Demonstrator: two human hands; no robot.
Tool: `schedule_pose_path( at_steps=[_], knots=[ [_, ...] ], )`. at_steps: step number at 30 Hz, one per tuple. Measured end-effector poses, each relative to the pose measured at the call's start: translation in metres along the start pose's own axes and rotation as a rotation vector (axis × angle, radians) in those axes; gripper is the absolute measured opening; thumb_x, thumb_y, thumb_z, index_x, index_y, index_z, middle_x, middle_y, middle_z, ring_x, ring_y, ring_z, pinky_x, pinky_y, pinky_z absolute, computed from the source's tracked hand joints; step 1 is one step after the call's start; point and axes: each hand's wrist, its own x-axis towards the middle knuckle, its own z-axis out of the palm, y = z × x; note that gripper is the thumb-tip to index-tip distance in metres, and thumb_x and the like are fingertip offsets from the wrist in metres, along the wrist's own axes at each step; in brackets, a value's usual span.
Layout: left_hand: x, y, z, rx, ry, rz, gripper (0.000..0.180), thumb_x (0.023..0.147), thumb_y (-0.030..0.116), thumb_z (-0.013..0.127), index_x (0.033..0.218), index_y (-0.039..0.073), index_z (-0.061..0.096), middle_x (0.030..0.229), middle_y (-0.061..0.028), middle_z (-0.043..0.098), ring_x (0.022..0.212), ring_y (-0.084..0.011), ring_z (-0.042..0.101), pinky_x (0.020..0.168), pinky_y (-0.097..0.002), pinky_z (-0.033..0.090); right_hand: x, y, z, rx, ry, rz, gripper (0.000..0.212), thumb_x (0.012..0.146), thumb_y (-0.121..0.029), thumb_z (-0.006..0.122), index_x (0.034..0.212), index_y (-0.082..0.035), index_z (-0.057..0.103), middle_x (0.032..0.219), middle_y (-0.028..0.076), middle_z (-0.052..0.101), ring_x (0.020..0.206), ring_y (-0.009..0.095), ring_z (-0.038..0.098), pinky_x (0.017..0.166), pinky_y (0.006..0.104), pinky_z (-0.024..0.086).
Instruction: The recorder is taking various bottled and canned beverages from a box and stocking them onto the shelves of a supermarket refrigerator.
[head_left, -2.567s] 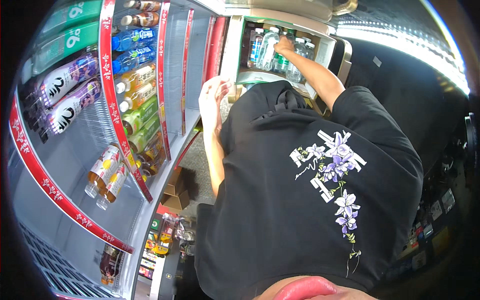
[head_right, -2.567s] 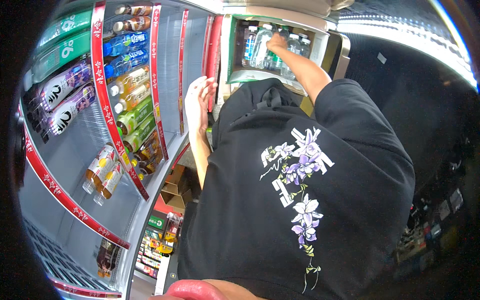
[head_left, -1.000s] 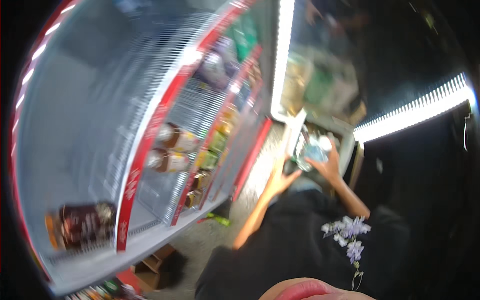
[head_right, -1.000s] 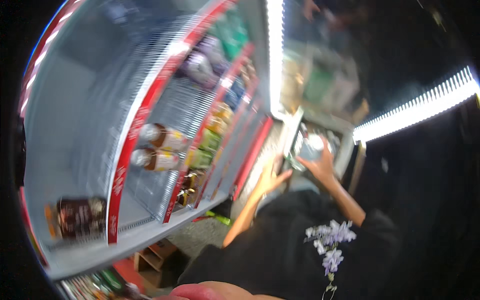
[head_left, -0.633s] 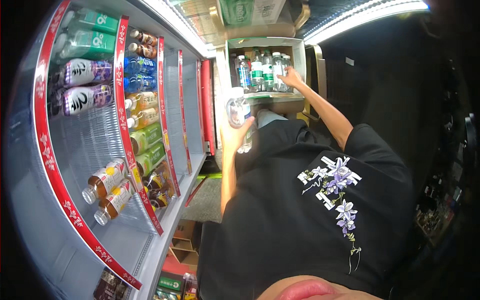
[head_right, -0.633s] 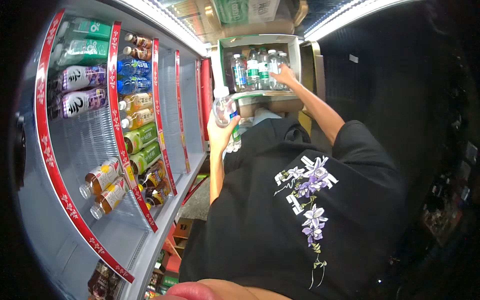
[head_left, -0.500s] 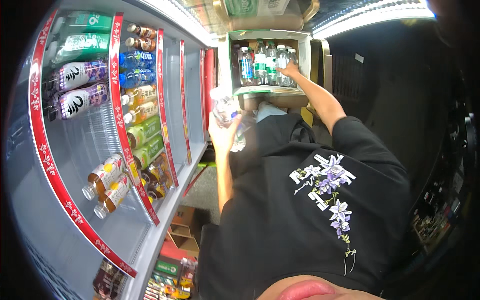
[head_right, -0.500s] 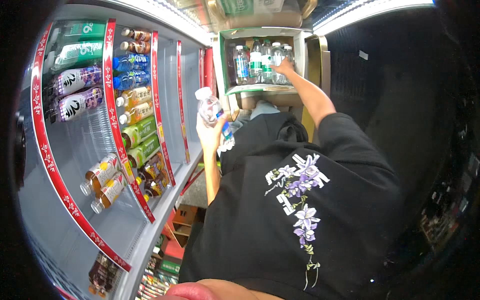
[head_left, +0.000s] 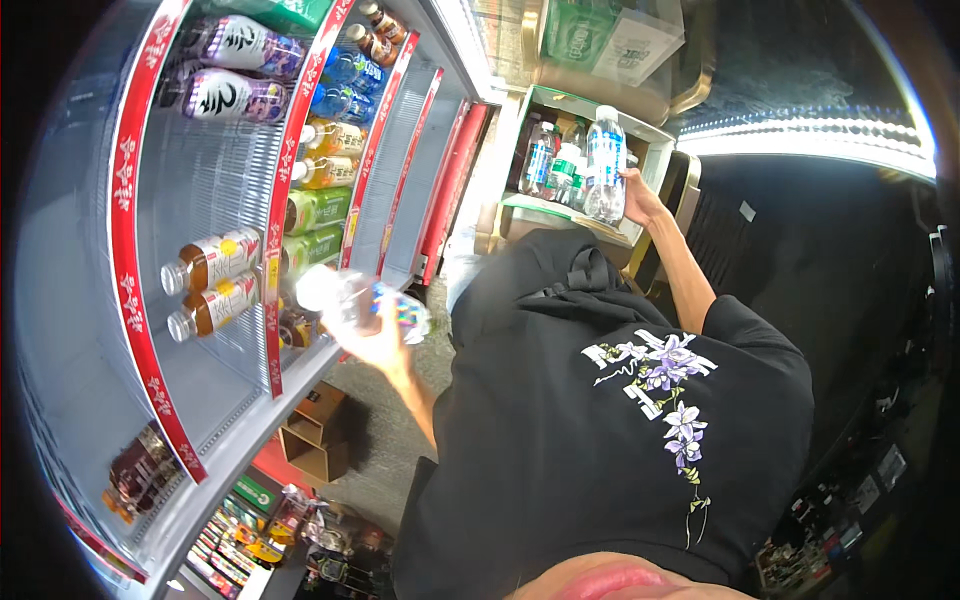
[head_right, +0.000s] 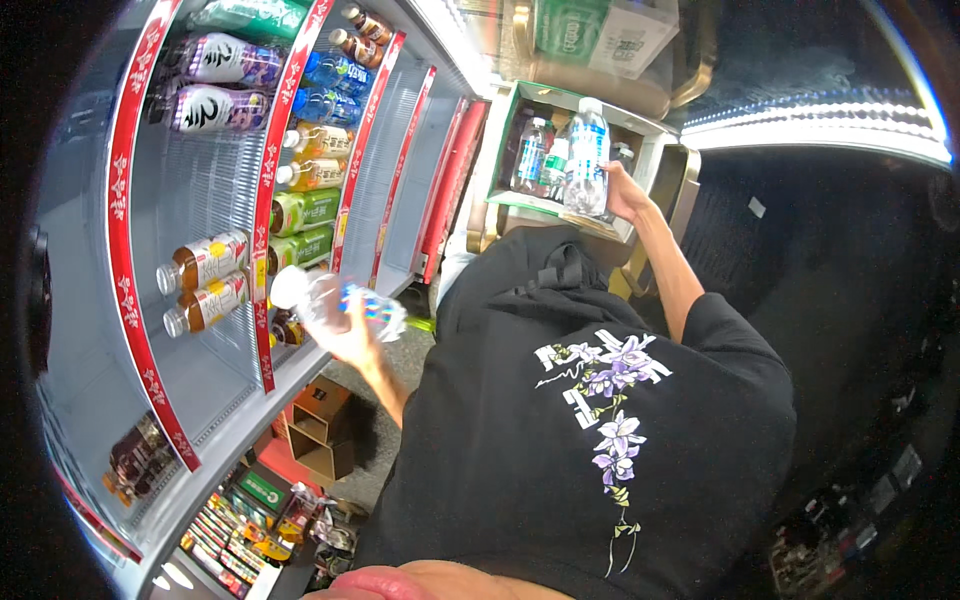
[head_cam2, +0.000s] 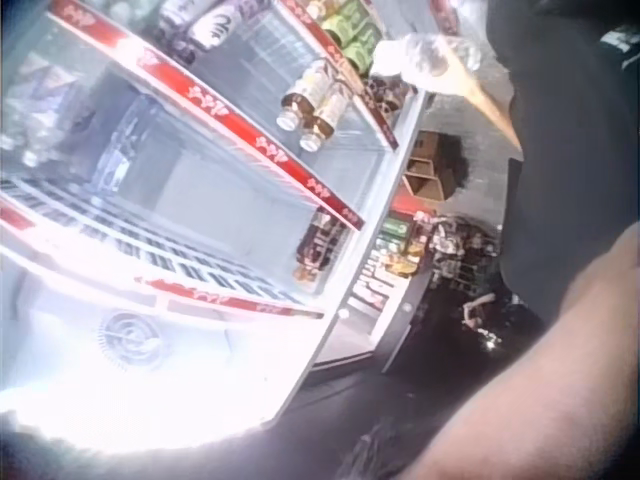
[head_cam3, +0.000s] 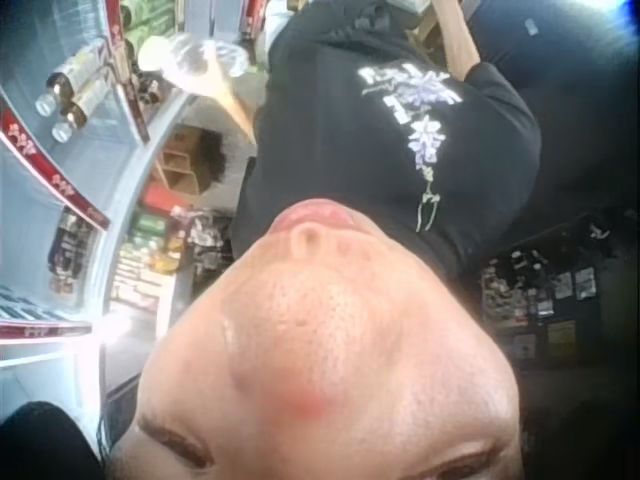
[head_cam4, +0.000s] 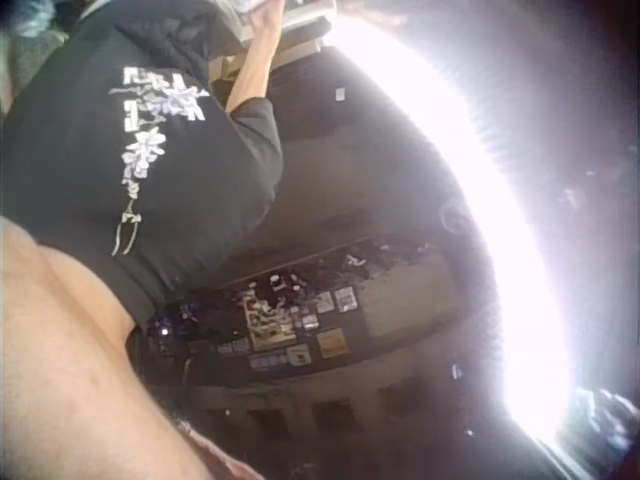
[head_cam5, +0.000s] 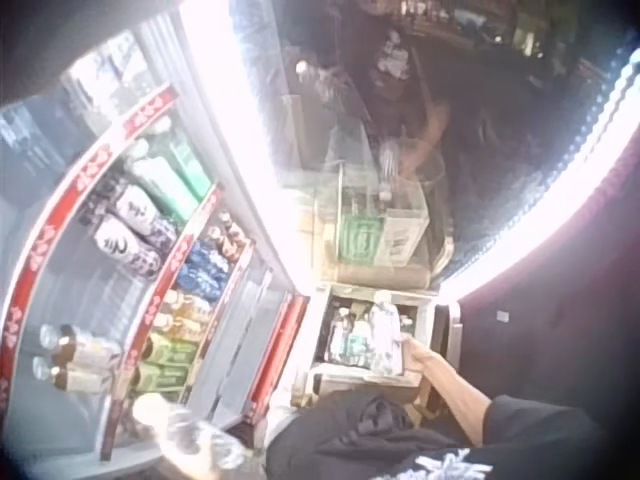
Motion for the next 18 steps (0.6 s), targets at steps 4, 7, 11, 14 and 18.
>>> schedule_pose_path(
  at_steps=[4,7,11,14,18],
  knots=[
    [0.039,0.046,-0.04,-0.111,0.106,0.274,0.061,0.084,0.017,0.081,0.13,-0.008,0.05,0.117,-0.0247,0.065,0.093,-0.0349,0.07,0.083,-0.0491,0.063,0.019,-0.034,0.137,-0.128,-0.229,-0.198,0.065,0.086,-0.021,0.074,0.14,0.006,0.051,0.124,0.019,0.068,0.116,0.031,0.068,0.106,0.0471,0.052],
    [0.068,0.1,-0.062,-0.059,0.306,0.645,0.066,0.087,0.031,0.081,0.127,-0.012,0.049,0.119,-0.0273,0.064,0.095,-0.0363,0.07,0.085,-0.0491,0.062,0.052,-0.049,0.216,-0.351,-0.313,-0.282,0.059,0.084,-0.014,0.074,0.135,0.005,0.053,0.117,0.021,0.069,0.111,0.032,0.069,0.102,0.0482,0.055],
    [0.101,0.126,-0.107,0.044,0.482,0.833,0.071,0.088,0.034,0.082,0.13,-0.012,0.048,0.129,-0.0239,0.063,0.103,-0.033,0.068,0.091,-0.0469,0.06,0.052,-0.05,0.353,-0.698,-0.508,-0.671,0.092,0.072,-0.018,0.086,0.149,0.001,0.041,0.13,0.02,0.063,0.118,0.035,0.065,0.104,0.0475,0.052],
    [0.16,0.186,-0.117,0.169,0.571,1.103,0.082,0.082,0.032,0.088,0.137,-0.011,0.045,0.14,-0.0236,0.053,0.114,-0.0319,0.063,0.093,-0.0417,0.058,0.052,-0.052,0.448,-1.093,-0.681,-1.2,0.113,0.068,-0.014,0.094,0.157,0.002,0.027,0.13,0.016,0.062,0.114,0.029,0.064,0.104,0.0431,0.051],
    [0.195,0.219,-0.161,0.432,0.579,1.129,0.1,0.067,0.025,0.099,0.142,-0.002,0.039,0.141,-0.0201,0.048,0.125,-0.03,0.057,0.098,-0.0405,0.056,0.035,0.007,0.586,-1.135,-1.007,-1.481,0.062,0.07,-0.011,0.094,0.125,-0.001,0.069,0.128,0.01,0.069,0.113,0.021,0.063,0.11,0.0386,0.044]
  ],
)
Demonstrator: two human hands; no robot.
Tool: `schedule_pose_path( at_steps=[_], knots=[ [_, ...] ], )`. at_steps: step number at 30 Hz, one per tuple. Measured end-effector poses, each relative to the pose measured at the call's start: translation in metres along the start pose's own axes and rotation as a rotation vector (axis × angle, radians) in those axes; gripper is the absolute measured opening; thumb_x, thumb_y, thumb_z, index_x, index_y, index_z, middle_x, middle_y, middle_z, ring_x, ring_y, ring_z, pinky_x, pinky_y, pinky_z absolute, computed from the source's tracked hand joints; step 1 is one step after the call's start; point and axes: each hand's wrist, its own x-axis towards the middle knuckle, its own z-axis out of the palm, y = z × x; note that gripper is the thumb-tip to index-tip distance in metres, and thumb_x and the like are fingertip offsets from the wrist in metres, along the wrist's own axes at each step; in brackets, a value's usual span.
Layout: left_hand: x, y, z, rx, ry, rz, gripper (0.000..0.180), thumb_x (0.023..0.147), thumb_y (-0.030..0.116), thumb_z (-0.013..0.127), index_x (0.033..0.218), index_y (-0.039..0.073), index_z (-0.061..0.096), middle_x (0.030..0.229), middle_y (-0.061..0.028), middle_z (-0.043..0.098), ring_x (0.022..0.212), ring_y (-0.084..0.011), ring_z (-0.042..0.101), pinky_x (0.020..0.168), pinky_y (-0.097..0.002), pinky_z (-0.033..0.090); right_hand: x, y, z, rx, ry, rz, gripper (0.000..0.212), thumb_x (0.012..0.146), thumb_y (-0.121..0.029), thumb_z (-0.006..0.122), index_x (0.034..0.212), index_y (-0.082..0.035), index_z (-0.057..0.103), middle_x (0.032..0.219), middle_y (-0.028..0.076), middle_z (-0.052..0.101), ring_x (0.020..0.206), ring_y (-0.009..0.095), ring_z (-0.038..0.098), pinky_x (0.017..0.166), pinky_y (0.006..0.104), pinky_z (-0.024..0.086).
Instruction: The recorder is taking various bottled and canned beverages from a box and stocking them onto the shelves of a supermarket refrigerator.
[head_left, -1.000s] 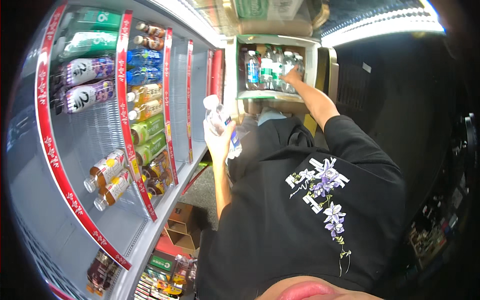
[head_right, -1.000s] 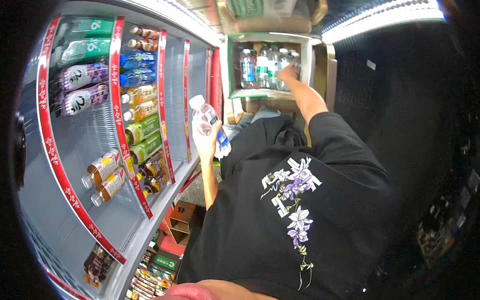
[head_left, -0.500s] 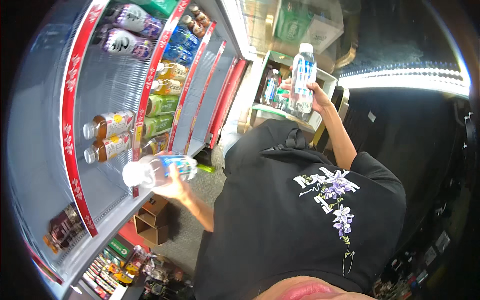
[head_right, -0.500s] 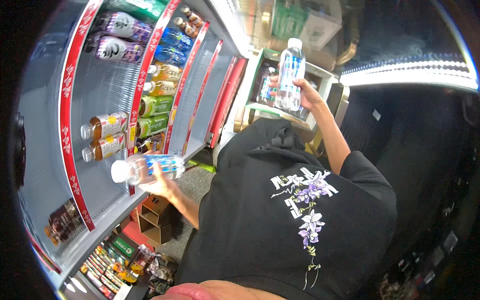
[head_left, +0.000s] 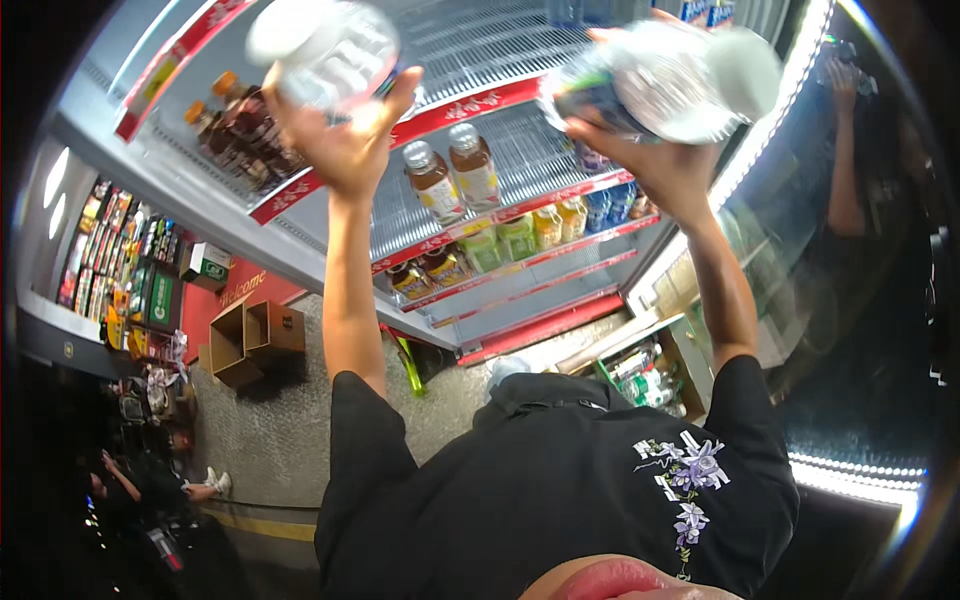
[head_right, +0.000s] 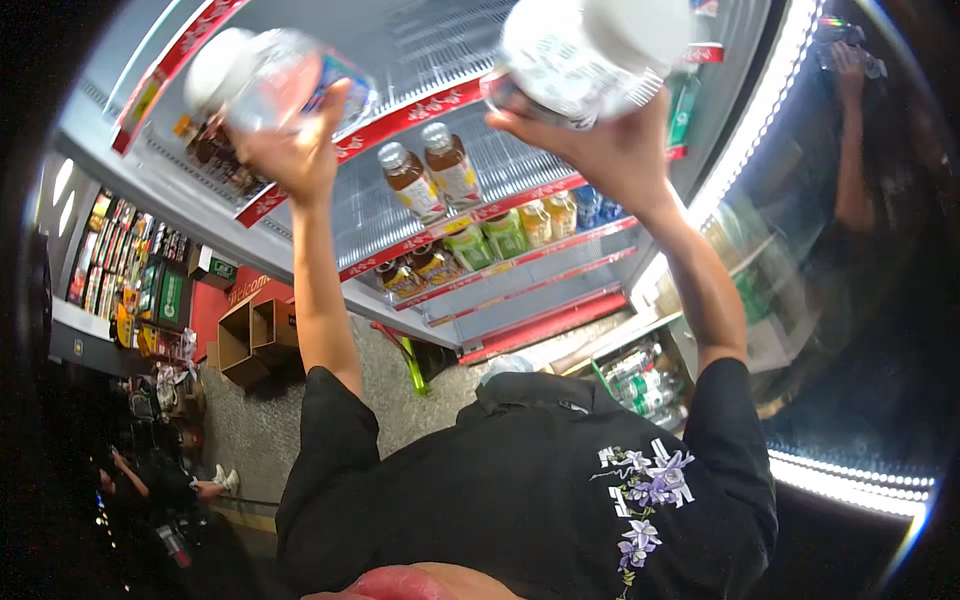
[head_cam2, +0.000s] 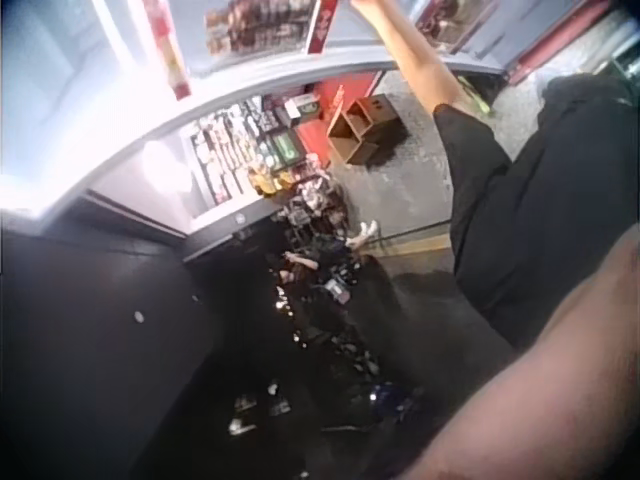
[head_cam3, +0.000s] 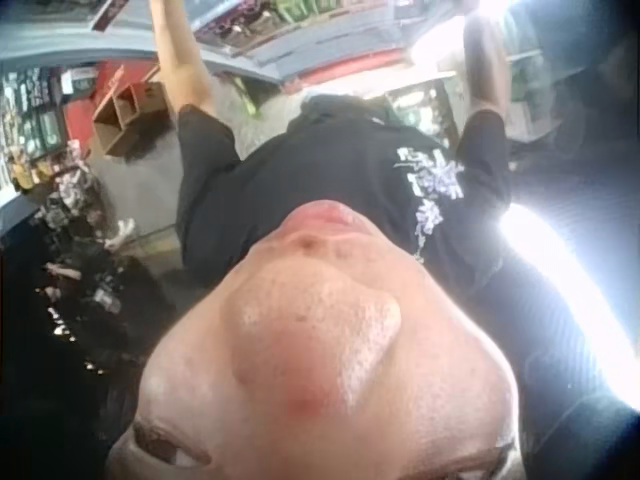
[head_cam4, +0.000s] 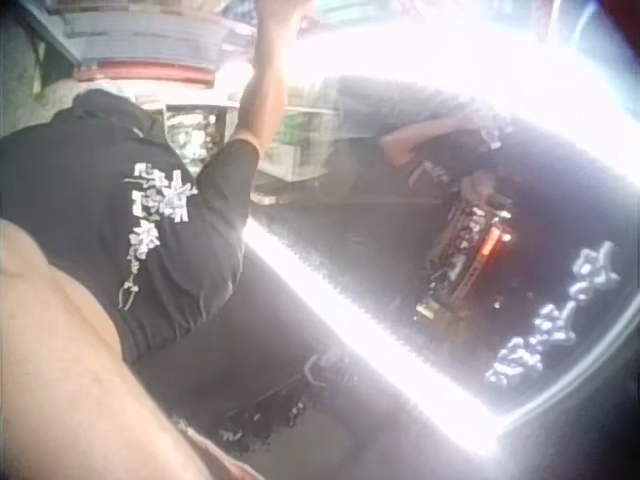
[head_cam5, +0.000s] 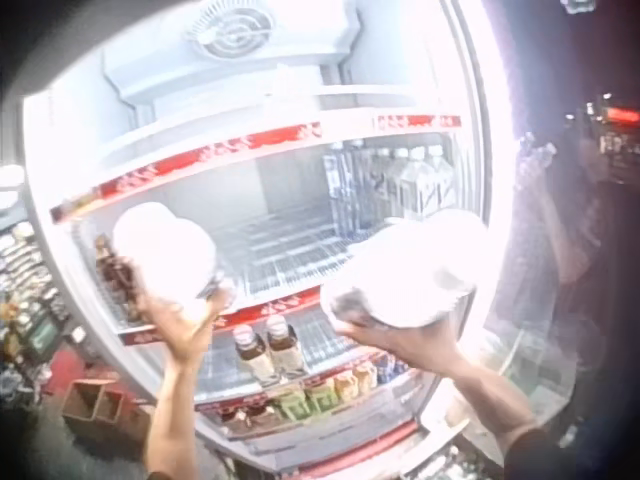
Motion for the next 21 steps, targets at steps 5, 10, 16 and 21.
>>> schedule_pose_path(
  at_steps=[5,10,16,21],
  knots=[
    [0.003,-0.053,0.03,-0.229,0.041,-0.309,0.107,0.07,0.028,0.097,0.14,0.008,0.019,0.124,-0.022,0.057,0.11,-0.0288,0.066,0.093,-0.0398,0.059,0.056,0.041,0.07,-0.039,0.036,0.068,0.082,0.069,-0.021,0.095,0.137,-0.005,0.051,0.128,0.017,0.061,0.115,0.031,0.063,0.099,0.0438,0.052],
    [0.004,-0.091,0.028,-0.011,0.054,-0.27,0.08,0.077,0.035,0.092,0.134,-0.003,0.049,0.123,-0.021,0.063,0.108,-0.0287,0.067,0.097,-0.0397,0.055,0.084,0.078,0.099,0.062,-0.088,0.042,0.093,0.068,-0.023,0.095,0.143,-0.005,0.042,0.133,0.019,0.057,0.123,0.034,0.057,0.106,0.0441,0.048],
    [0.005,-0.082,0.026,-0.035,-0.084,-0.484,0.072,0.088,0.029,0.081,0.144,0.002,0.045,0.135,-0.0243,0.058,0.126,-0.0319,0.059,0.101,-0.0387,0.052,0.086,0.125,0.121,0.229,-0.25,0.34,0.119,0.073,-0.014,0.09,0.161,-0.001,0.011,0.149,0.023,0.046,0.132,0.03,0.052,0.109,0.0401,0.047],
    [0.006,-0.075,0.017,-0.329,-0.19,-0.592,0.081,0.092,0.026,0.073,0.157,0.011,0.025,0.15,-0.0247,0.048,0.131,-0.0269,0.053,0.111,-0.0349,0.043,0.091,0.134,0.143,0.587,-0.363,0.43,0.108,0.079,-0.007,0.083,0.162,0.0,0.014,0.152,0.02,0.043,0.137,0.027,0.047,0.112,0.035,0.043]
  ],
)
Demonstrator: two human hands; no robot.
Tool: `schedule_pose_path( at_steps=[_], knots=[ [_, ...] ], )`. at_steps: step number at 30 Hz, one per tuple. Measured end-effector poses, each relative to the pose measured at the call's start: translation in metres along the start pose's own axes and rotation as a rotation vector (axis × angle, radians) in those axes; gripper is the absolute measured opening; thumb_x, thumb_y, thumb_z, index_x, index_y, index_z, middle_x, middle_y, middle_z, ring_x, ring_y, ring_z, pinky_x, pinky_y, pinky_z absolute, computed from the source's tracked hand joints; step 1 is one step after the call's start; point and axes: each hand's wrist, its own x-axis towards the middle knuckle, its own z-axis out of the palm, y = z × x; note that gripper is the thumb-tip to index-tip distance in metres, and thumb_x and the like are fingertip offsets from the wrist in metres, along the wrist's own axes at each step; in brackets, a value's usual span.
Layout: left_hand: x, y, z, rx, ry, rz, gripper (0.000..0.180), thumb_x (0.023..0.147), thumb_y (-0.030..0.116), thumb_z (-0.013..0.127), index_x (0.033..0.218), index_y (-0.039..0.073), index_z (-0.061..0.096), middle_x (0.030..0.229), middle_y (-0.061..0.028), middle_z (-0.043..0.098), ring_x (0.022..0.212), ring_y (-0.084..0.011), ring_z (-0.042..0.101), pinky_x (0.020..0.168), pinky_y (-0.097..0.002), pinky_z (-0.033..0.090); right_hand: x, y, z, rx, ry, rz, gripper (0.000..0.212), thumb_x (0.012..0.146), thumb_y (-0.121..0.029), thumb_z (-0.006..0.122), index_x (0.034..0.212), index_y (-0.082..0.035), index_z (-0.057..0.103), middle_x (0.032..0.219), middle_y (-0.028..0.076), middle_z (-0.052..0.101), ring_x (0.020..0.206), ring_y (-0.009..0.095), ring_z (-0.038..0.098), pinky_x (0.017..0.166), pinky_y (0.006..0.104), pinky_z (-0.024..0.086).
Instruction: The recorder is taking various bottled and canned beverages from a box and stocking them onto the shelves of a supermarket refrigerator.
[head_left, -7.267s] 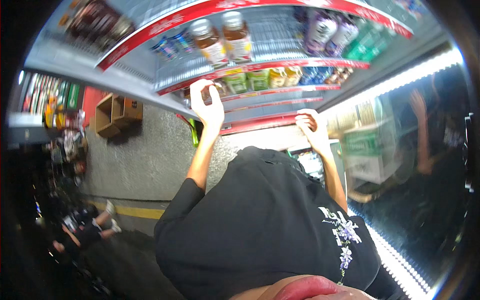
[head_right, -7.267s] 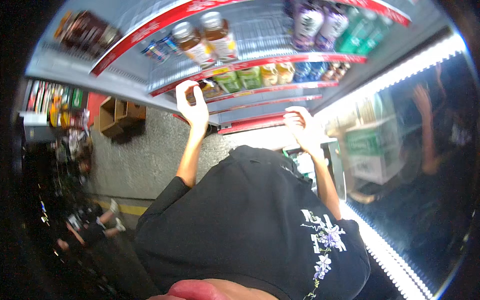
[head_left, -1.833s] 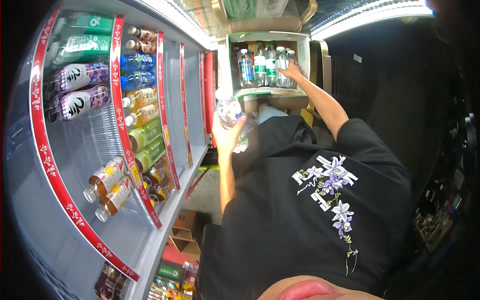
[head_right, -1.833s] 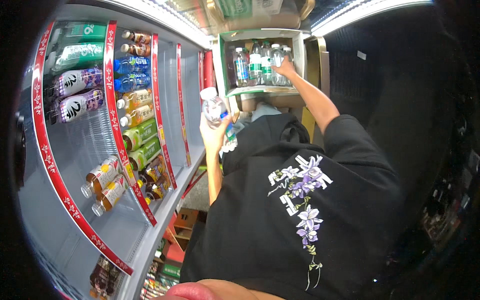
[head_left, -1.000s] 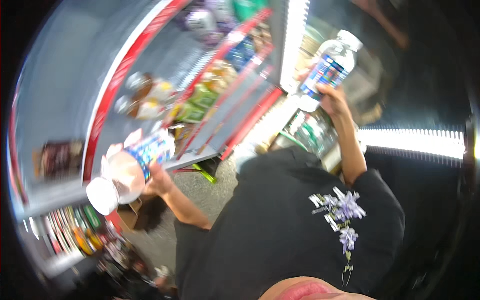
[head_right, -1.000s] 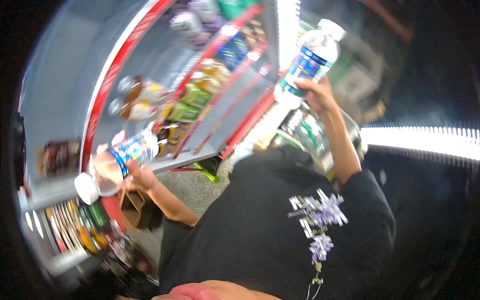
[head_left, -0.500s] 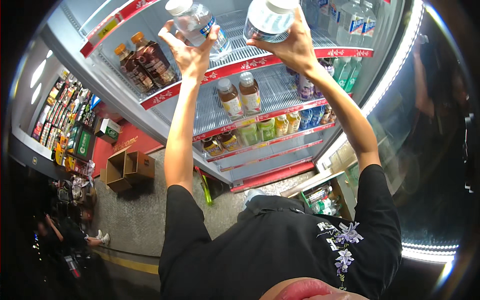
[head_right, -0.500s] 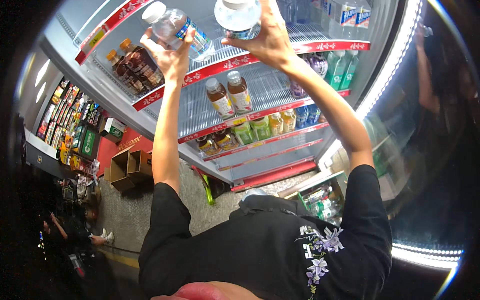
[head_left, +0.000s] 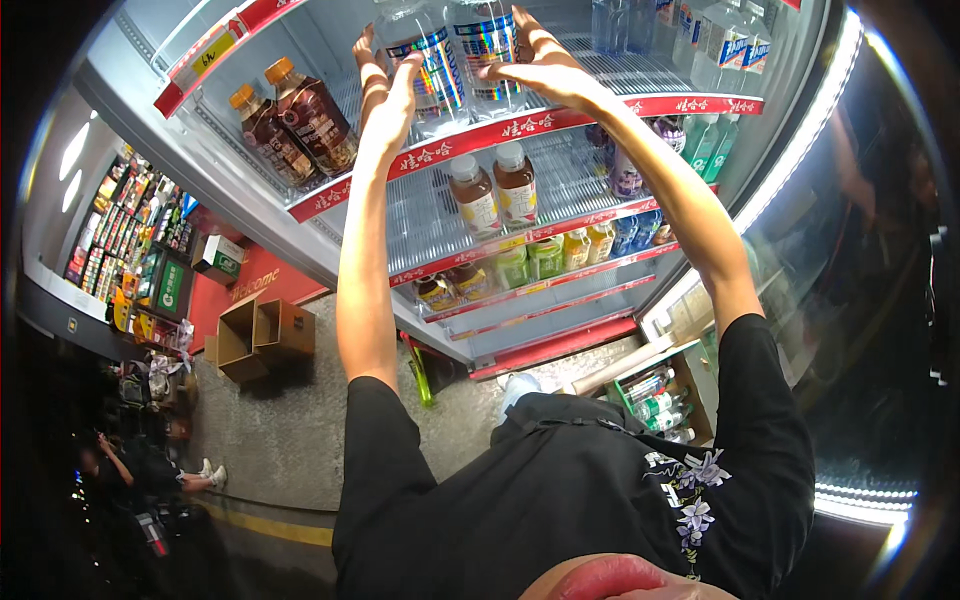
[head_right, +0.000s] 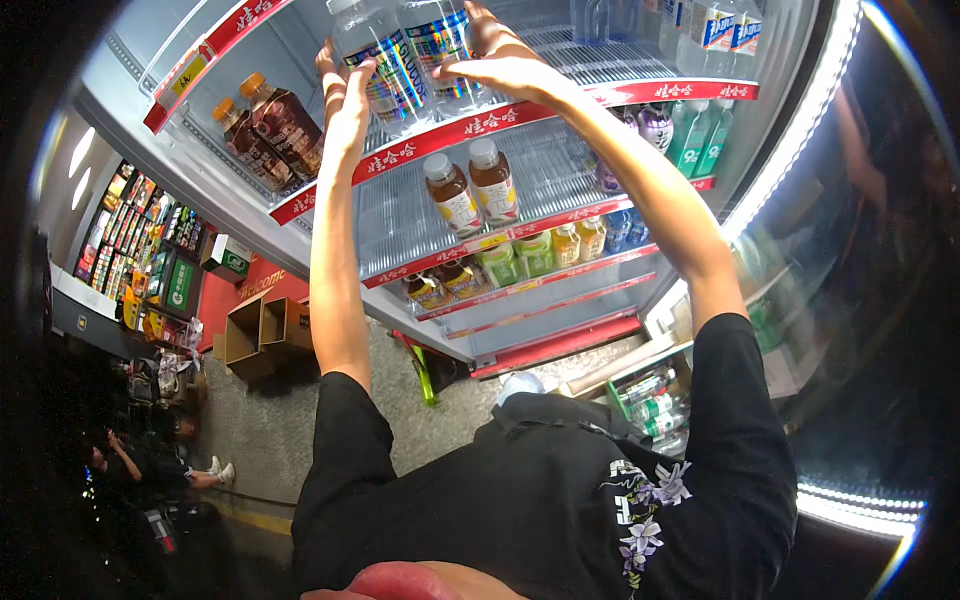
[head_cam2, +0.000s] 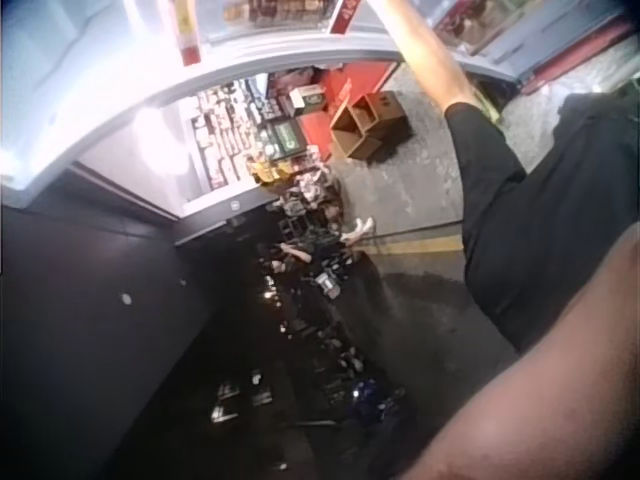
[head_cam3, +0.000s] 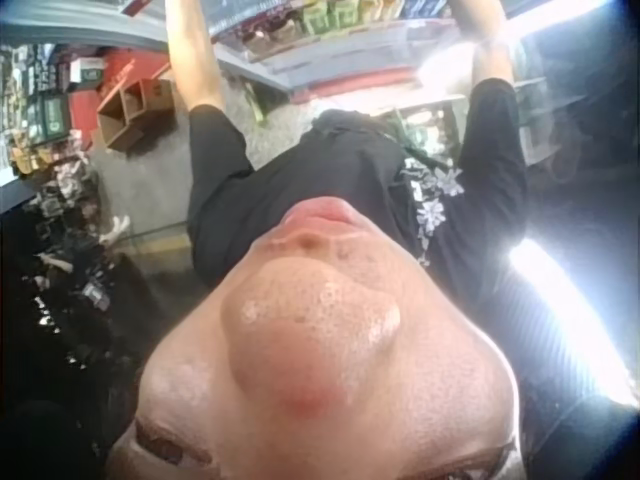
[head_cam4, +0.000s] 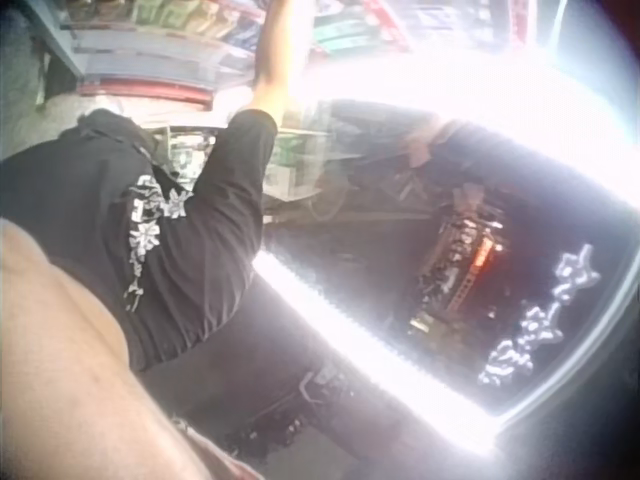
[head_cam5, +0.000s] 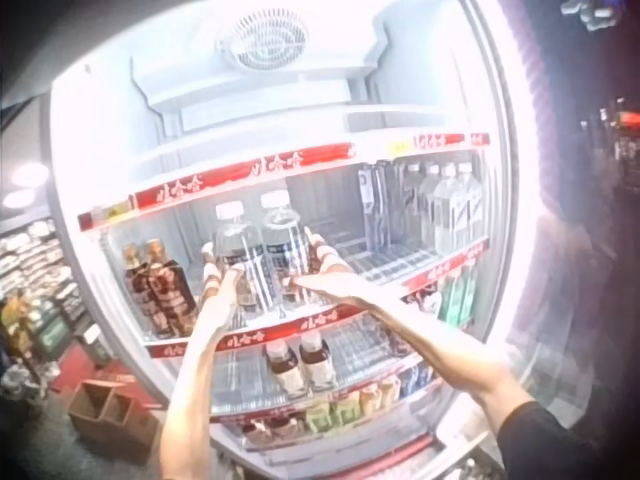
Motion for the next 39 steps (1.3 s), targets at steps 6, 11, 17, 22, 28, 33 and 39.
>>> schedule_pose_path(
  at_steps=[6,11,17,22,28,33,39],
  knots=[
    [-0.001,0.015,-0.004,0.569,-0.099,-0.24,0.138,0.068,0.063,0.087,0.158,-0.01,0.011,0.151,-0.0371,0.04,0.14,-0.0424,0.047,0.114,-0.043,0.045,0.005,-0.002,-0.002,-0.149,-0.043,-0.159,0.088,0.086,-0.019,0.079,0.157,-0.003,0.03,0.145,0.018,0.052,0.133,0.026,0.051,0.109,0.0356,0.045],
    [0.006,0.0,-0.016,0.338,-0.166,-0.25,0.132,0.068,0.055,0.09,0.156,-0.012,0.017,0.139,-0.0344,0.055,0.128,-0.0395,0.059,0.107,-0.0418,0.05,0.0,-0.018,-0.002,-0.446,-0.016,0.065,0.071,0.084,-0.028,0.081,0.142,-0.003,0.05,0.13,0.017,0.063,0.121,0.026,0.06,0.103,0.0395,0.048],
    [-0.019,0.014,0.0,0.232,0.05,-0.117,0.094,0.078,0.03,0.089,0.146,0.001,0.03,0.114,-0.0252,0.066,0.102,-0.0305,0.069,0.092,-0.0385,0.056,-0.019,-0.021,-0.002,-0.808,0.015,0.132,0.116,0.073,-0.069,0.076,0.155,0.0,0.034,0.148,0.028,0.051,0.139,0.04,0.05,0.112,0.0426,0.044],
    [-0.035,0.03,-0.005,0.142,0.151,-0.134,0.085,0.084,0.012,0.084,0.146,0.0,0.028,0.113,-0.0194,0.064,0.1,-0.0219,0.068,0.084,-0.0329,0.058,-0.01,-0.024,0.015,-0.789,-0.065,0.105,0.109,0.074,-0.064,0.076,0.153,-0.001,0.035,0.139,0.028,0.058,0.132,0.039,0.056,0.108,0.0449,0.046],
    [-0.047,0.036,-0.018,0.297,0.161,-0.091,0.087,0.085,0.016,0.083,0.152,-0.003,0.03,0.126,-0.0245,0.064,0.113,-0.0273,0.068,0.093,-0.0369,0.057,-0.002,-0.027,0.03,-0.748,-0.177,0.152,0.11,0.077,-0.065,0.077,0.157,-0.004,0.033,0.149,0.026,0.049,0.14,0.038,0.047,0.115,0.0451,0.04],
    [-0.082,0.024,0.004,0.582,0.228,0.12,0.074,0.09,0.008,0.075,0.152,-0.005,0.036,0.142,-0.0233,0.055,0.128,-0.0323,0.059,0.106,-0.0401,0.051,-0.064,-0.031,0.023,-0.911,0.186,-0.186,0.1,0.08,-0.046,0.08,0.157,-0.003,0.034,0.136,0.025,0.062,0.122,0.033,0.064,0.1,0.0424,0.054],
    [-0.281,0.002,0.002,0.535,-0.011,0.189,0.034,0.087,-0.005,0.066,0.12,-0.005,0.06,0.118,-0.0193,0.065,0.106,-0.0319,0.065,0.096,-0.0435,0.053,-0.314,0.024,0.046,-0.254,0.651,0.084,0.025,0.094,-0.004,0.066,0.119,-0.002,0.064,0.099,0.008,0.072,0.089,0.014,0.071,0.084,0.0299,0.057]
  ],
)
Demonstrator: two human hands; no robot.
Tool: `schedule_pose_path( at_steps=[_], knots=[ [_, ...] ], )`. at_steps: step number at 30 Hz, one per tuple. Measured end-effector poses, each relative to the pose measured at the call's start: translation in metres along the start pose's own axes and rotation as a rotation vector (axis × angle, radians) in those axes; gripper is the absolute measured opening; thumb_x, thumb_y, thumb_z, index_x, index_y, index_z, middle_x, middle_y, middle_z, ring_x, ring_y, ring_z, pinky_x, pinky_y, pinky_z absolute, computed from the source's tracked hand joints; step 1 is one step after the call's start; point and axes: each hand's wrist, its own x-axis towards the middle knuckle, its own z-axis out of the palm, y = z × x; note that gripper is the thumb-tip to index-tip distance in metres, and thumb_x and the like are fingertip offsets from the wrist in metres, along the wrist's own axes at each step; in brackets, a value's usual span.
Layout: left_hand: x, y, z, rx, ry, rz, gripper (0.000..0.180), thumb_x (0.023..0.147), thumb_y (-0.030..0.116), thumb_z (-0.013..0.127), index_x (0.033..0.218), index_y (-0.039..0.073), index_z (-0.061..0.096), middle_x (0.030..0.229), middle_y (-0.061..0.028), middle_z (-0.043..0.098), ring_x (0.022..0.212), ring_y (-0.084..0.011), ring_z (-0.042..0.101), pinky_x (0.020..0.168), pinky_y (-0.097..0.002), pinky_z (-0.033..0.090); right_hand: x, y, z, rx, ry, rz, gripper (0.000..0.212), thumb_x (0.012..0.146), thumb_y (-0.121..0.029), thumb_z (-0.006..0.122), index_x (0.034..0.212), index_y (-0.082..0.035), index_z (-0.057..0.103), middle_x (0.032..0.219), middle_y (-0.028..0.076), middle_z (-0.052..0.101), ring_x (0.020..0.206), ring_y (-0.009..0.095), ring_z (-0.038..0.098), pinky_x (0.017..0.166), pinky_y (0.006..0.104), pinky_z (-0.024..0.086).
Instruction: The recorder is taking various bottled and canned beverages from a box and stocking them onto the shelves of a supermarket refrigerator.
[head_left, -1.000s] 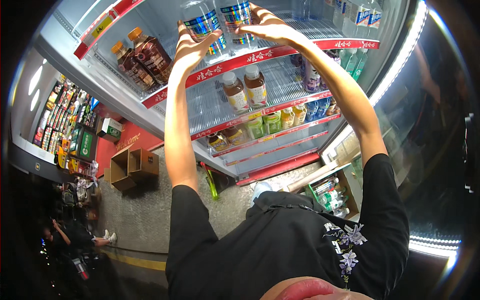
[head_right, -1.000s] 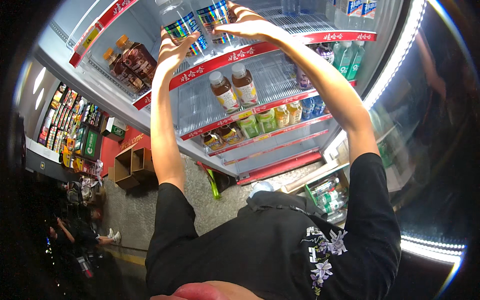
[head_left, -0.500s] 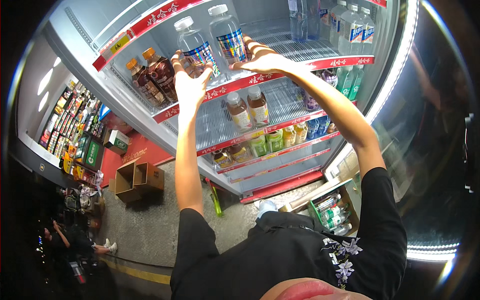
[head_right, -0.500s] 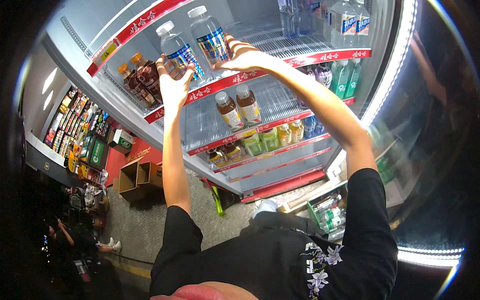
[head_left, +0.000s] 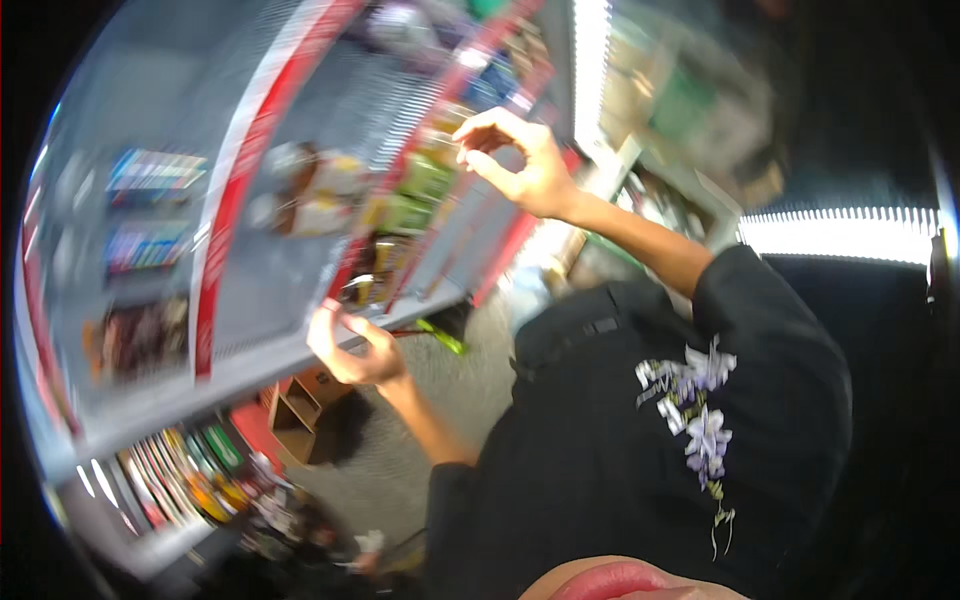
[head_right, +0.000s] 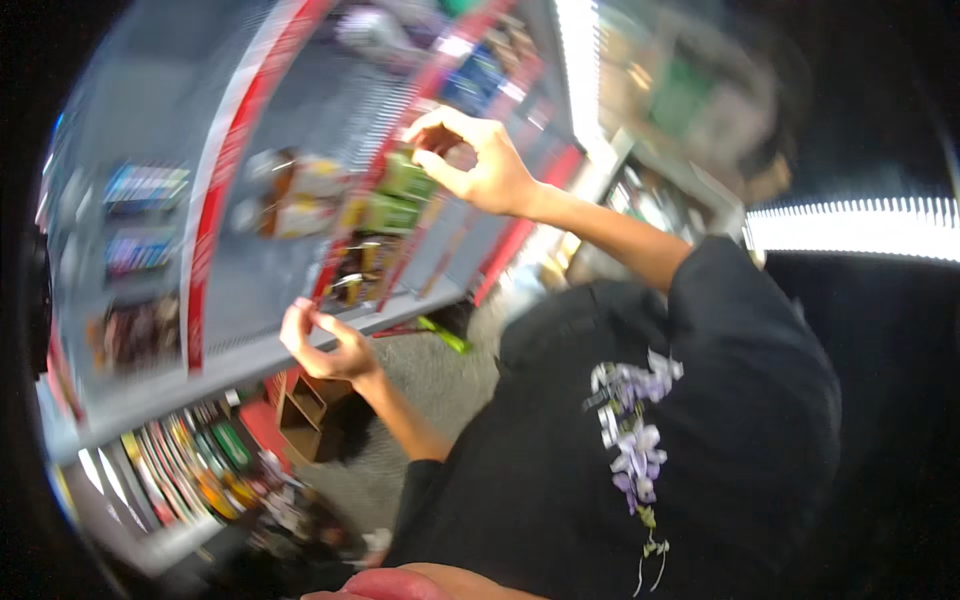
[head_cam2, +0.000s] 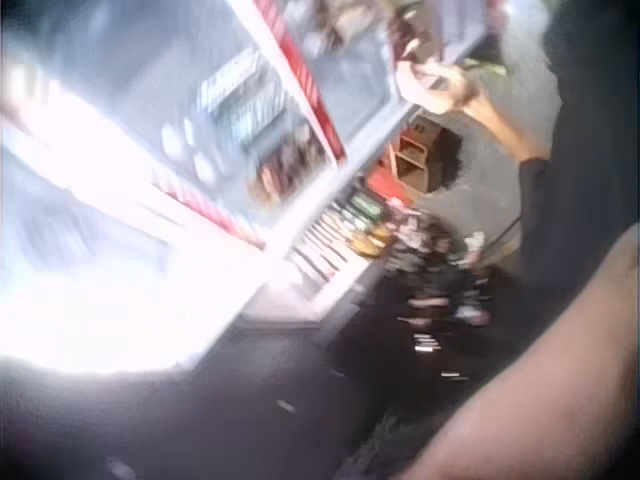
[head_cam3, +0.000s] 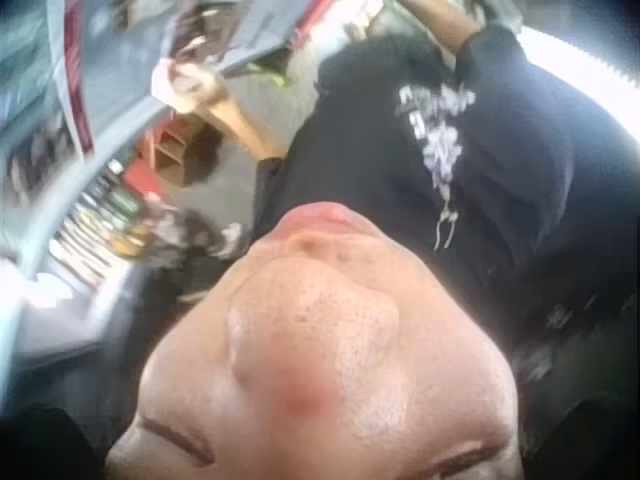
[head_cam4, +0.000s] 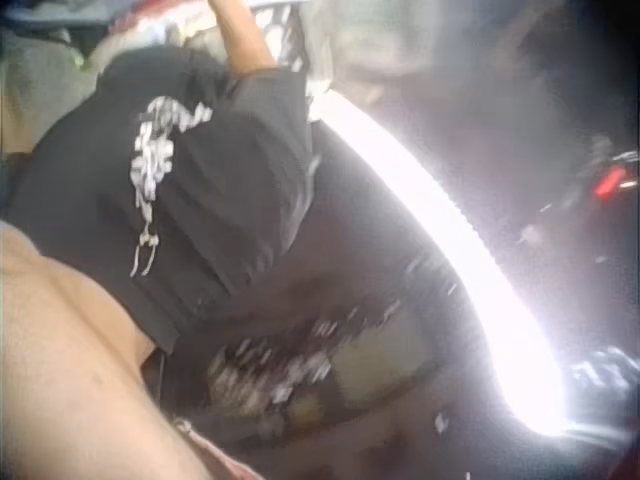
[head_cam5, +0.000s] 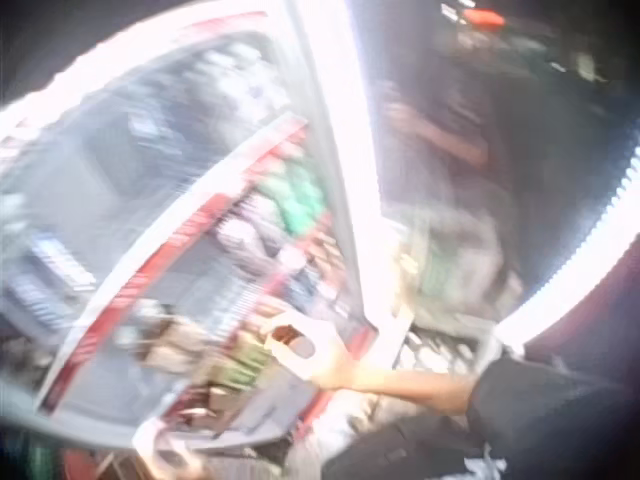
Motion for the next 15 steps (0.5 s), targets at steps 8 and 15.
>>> schedule_pose_path(
  at_steps=[8,15],
  knots=[
    [-0.258,-0.001,0.001,0.037,-1.787,-0.636,0.063,0.092,0.024,0.068,0.148,0.004,0.045,0.141,-0.03,0.055,0.136,-0.0448,0.049,0.111,-0.0508,0.041,-0.393,0.193,-0.24,-0.645,0.627,1.317,0.032,0.083,-0.021,0.076,0.112,-0.008,0.075,0.103,0.016,0.077,0.092,0.022,0.074,0.082,0.0326,0.057],
    [-0.184,0.031,0.104,-0.159,-1.503,-0.02,0.035,0.099,0.01,0.062,0.133,0.001,0.059,0.114,-0.0218,0.067,0.105,-0.0369,0.067,0.095,-0.0442,0.053,-0.459,0.275,-0.29,-0.905,0.523,1.717,0.104,0.074,-0.046,0.085,0.152,0.0,0.034,0.143,0.034,0.052,0.136,0.047,0.05,0.11,0.0474,0.045]
  ],
)
